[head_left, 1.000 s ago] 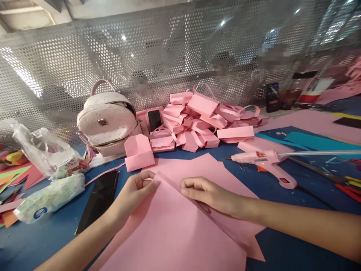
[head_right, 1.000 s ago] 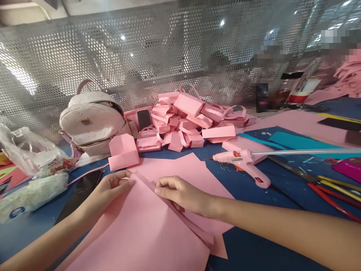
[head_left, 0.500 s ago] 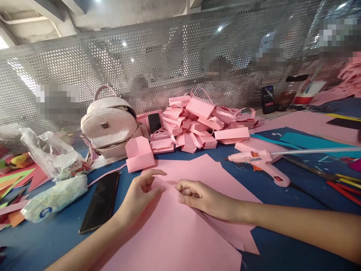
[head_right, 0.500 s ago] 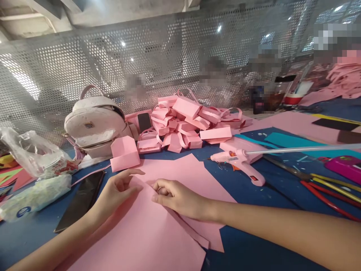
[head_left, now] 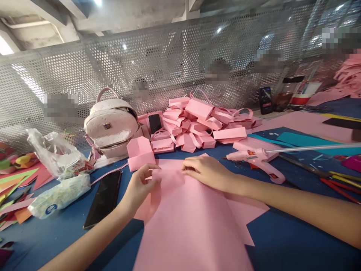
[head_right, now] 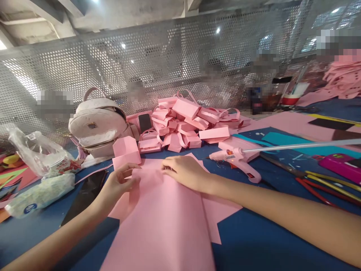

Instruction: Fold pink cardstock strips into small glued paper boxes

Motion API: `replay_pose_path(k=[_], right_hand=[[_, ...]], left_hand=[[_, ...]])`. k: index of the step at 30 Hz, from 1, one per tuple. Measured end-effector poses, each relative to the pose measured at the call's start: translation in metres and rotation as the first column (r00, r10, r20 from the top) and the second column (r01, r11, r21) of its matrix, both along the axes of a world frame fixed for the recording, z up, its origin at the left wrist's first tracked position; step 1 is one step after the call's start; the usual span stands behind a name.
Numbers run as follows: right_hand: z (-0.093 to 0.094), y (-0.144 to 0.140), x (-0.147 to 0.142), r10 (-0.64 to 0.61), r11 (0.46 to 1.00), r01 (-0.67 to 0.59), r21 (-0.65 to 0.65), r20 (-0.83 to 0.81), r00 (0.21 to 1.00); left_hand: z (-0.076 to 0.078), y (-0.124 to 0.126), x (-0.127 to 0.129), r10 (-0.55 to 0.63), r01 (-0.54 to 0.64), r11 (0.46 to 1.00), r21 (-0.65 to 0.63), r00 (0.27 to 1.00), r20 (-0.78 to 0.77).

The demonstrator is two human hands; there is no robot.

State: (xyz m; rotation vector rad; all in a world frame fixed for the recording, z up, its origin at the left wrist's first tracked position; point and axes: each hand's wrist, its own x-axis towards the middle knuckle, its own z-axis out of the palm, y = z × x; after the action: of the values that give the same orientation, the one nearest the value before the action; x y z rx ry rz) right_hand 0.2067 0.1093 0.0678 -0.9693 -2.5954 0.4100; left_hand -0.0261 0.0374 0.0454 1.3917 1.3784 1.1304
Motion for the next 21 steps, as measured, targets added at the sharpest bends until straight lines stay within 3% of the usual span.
replay_pose_path(k=[4, 8, 14, 17, 21], right_hand=[[-0.004, 0.008, -0.004, 0.092, 0.995, -0.095, 0.031, 0.085, 0.992], [-0.012, 0.007, -0.013, 0.240, 0.969, -0.235, -0.080, 0.062, 0.969], [-0.023, 0.002, -0.012, 0.207, 0.967, -0.208, -0.150, -0.020, 0.978], [-0.026, 0.003, -0.003, 0.212, 0.971, -0.215, -0.105, -0.032, 0.977], [-0.031, 0.003, 0.006, 0.273, 0.961, -0.272, 0.052, -0.016, 0.962]], left_hand=[[-0.004, 0.001, 0.003, -0.111, 0.106, 0.994, -0.039, 0.980, -0.167], [-0.009, -0.002, 0.007, -0.090, 0.112, 0.993, 0.034, 0.916, -0.392], [-0.020, -0.006, 0.006, -0.073, 0.087, 0.996, 0.020, 0.924, -0.376], [-0.020, -0.010, 0.004, -0.110, 0.162, 0.984, 0.072, 0.879, -0.465], [-0.018, -0.014, 0.002, -0.153, 0.289, 0.949, 0.127, 0.773, -0.616]])
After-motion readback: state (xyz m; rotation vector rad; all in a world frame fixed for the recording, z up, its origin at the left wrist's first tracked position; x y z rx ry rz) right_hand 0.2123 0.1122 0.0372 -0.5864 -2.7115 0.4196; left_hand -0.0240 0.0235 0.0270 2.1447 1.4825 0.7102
